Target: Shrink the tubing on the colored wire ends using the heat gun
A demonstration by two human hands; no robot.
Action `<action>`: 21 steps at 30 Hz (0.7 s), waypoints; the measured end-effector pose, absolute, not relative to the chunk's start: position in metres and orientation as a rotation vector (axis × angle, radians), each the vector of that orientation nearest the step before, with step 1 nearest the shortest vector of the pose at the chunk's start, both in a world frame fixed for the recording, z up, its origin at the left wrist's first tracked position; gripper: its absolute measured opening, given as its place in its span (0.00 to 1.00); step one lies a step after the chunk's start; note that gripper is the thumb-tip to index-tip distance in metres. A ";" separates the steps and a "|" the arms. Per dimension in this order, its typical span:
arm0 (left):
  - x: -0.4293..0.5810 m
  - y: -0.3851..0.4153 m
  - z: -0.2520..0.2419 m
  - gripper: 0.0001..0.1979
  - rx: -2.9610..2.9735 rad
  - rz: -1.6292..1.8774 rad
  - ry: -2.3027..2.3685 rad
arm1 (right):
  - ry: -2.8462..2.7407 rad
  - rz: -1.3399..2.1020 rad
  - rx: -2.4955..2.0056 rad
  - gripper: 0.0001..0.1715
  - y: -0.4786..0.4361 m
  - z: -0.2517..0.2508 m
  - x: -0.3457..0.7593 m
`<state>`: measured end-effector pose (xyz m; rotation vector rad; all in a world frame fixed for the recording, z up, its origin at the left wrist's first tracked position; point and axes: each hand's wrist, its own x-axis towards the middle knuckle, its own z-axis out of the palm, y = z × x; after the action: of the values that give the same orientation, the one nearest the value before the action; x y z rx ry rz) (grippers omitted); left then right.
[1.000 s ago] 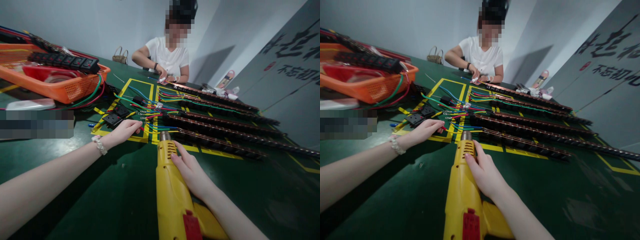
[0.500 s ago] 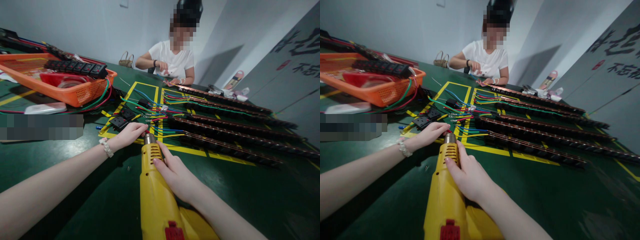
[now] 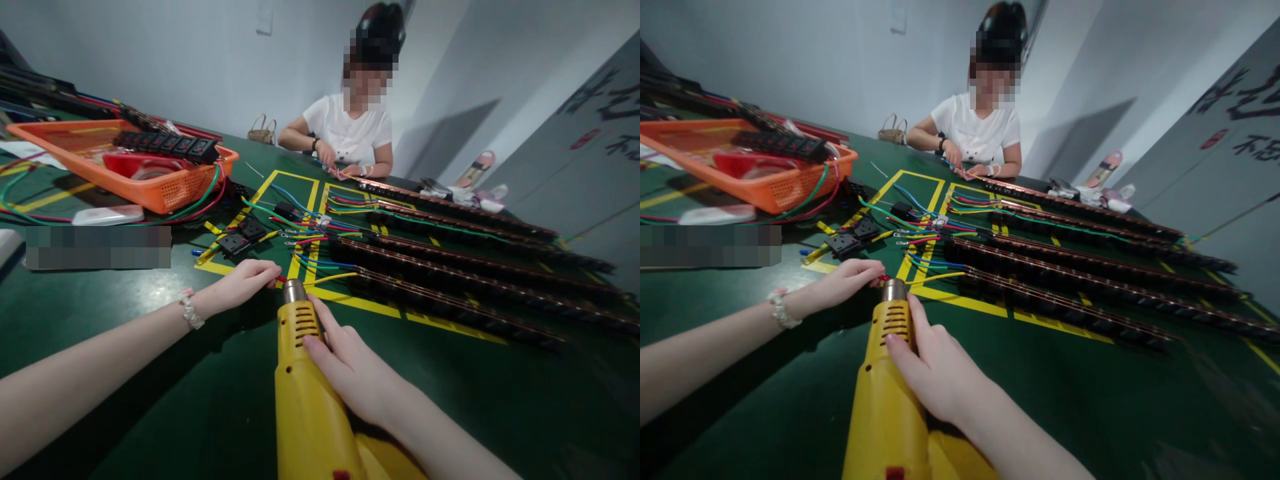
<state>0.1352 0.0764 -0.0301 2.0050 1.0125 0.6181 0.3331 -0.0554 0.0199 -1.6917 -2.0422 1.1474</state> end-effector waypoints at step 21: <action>0.134 0.078 -0.029 0.19 1.761 0.818 1.109 | -1.868 1.101 -1.831 0.39 -0.067 0.014 0.368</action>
<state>0.1338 0.0784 -0.0291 1.7612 1.1092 0.8181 0.3678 -0.0670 0.0138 -1.8309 -1.8679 1.1012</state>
